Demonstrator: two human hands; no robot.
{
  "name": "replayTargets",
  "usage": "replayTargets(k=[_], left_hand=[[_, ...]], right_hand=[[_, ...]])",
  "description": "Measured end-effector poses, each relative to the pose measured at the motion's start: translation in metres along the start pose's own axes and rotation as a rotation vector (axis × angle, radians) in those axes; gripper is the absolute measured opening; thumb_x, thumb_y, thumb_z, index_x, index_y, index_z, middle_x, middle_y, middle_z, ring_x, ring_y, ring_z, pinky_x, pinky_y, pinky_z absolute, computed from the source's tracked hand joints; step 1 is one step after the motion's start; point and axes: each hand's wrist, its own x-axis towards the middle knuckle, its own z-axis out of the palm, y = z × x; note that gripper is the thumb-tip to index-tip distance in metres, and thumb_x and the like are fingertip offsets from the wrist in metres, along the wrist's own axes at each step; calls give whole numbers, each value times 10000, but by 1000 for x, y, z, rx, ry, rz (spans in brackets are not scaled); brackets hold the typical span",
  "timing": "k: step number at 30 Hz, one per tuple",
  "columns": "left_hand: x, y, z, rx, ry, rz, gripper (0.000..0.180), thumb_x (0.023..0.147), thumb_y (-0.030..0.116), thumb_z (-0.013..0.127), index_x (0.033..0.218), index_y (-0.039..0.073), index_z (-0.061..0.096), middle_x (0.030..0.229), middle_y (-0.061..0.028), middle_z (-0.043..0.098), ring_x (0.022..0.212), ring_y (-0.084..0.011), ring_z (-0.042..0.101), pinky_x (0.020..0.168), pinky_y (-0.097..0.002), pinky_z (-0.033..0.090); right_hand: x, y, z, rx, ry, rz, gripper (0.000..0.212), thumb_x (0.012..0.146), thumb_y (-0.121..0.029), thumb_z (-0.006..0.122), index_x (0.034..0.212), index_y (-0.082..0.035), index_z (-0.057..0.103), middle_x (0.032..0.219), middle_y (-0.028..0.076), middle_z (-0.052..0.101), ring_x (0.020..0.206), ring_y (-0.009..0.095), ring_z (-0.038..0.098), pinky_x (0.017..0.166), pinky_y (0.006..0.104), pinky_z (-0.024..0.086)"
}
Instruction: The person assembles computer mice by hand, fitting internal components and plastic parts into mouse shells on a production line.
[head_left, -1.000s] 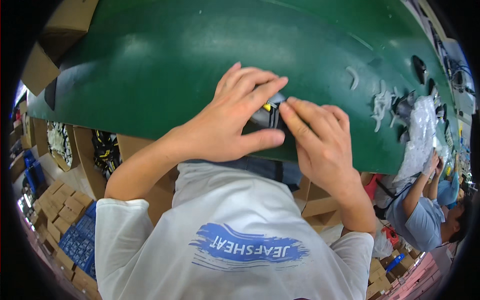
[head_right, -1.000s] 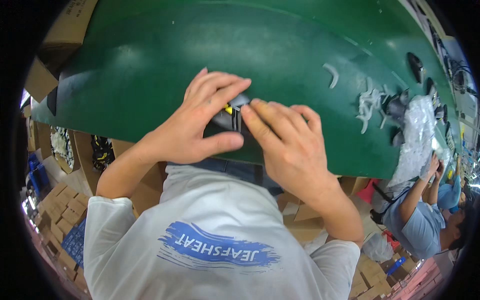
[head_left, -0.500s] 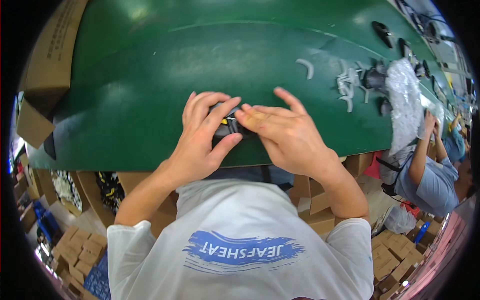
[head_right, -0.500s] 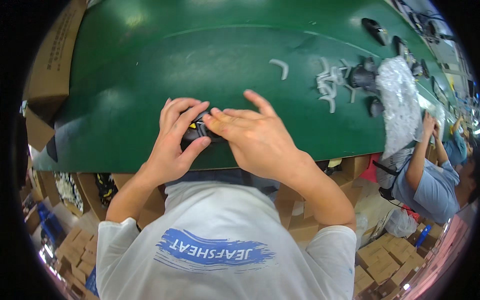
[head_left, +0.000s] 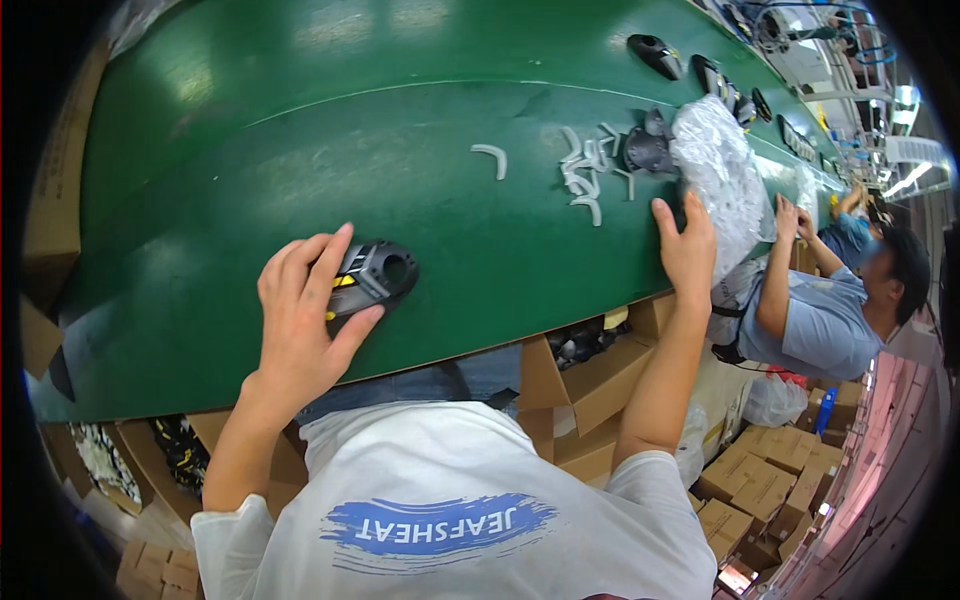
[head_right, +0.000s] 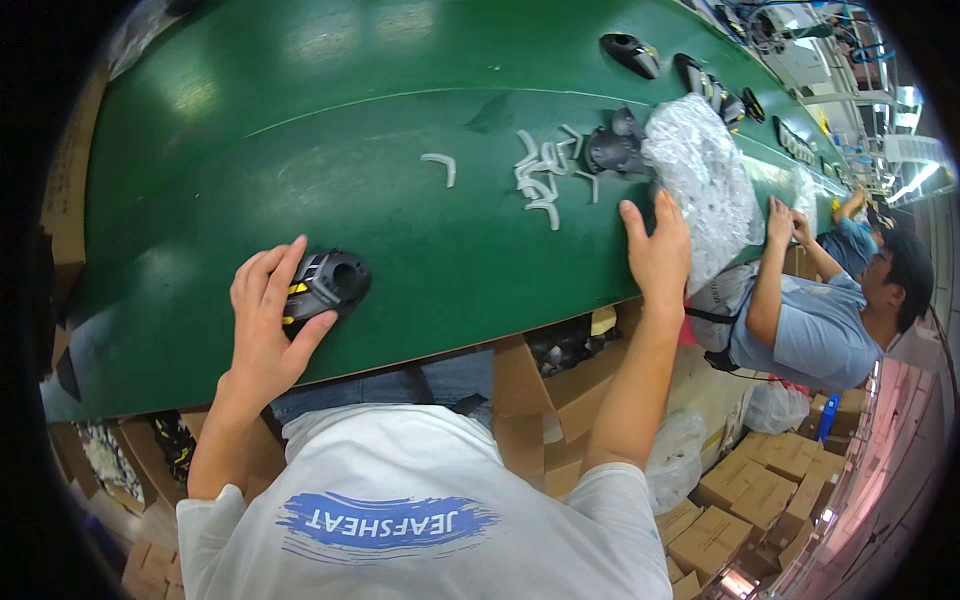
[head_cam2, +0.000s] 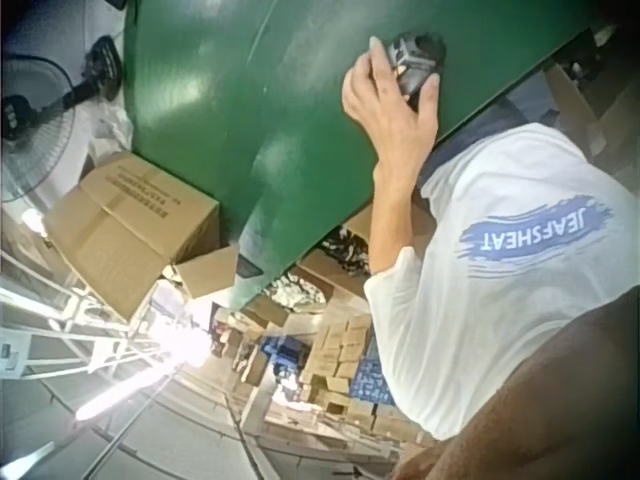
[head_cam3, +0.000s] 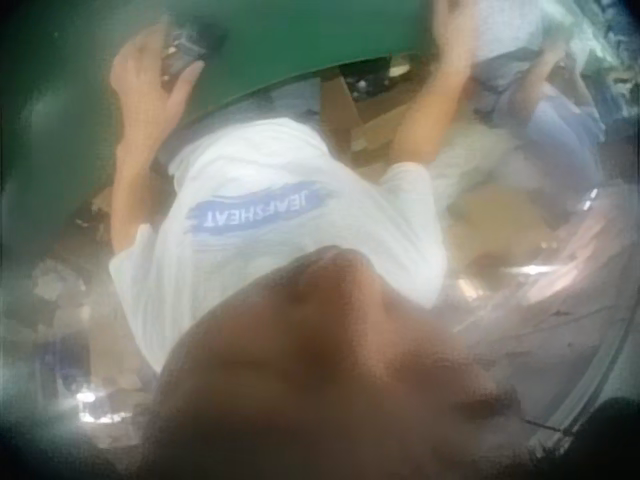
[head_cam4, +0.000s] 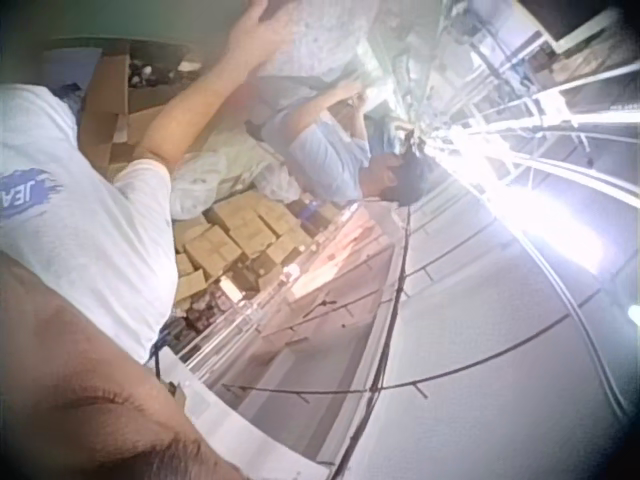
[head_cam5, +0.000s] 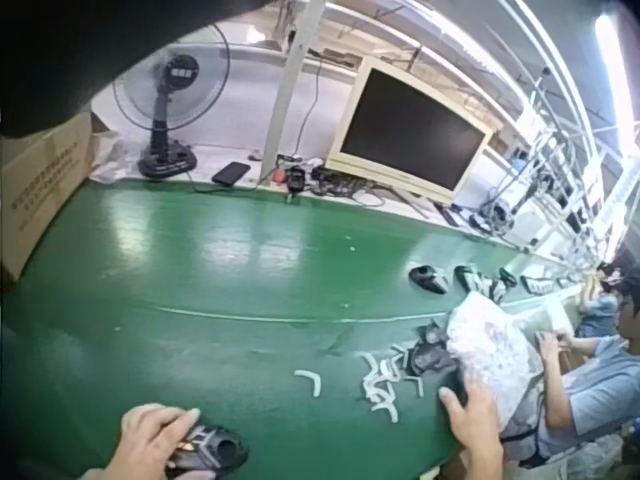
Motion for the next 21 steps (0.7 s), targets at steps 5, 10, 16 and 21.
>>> replayTargets(k=[5,10,16,21], left_hand=[[2,4,8,-2,42,30,888,925,277,890,1705,59,525,1576,-171,575,1477,-417,492,1285,-543,334],[5,4,13,23,68,46,886,922,296,897,1699,69,535,1575,-166,576,1469,-412,498,1269,-535,362],[4,0,16,-1,91,83,890,938,307,889,1712,73,517,1580,-173,583,1460,-418,509,1270,-533,370],[0,-1,16,-3,116,66,913,929,294,894,1722,68,501,1569,-171,612,1449,-414,531,1265,-525,380]], right_hand=[[-18,-17,-10,468,-212,338,515,1103,-246,789,1513,42,668,1336,166,790,1160,278,779,1046,399,590],[-58,-123,-41,1377,-623,238,619,1070,-27,771,1632,65,528,1340,131,763,1168,192,747,1056,325,584],[-4,-172,-61,727,-1126,-591,600,958,-78,769,1552,-87,689,1189,166,774,1072,368,719,959,443,575],[2,-208,-54,649,-888,-730,640,948,-3,701,1580,-89,653,1162,180,732,1138,413,711,1006,475,574]])
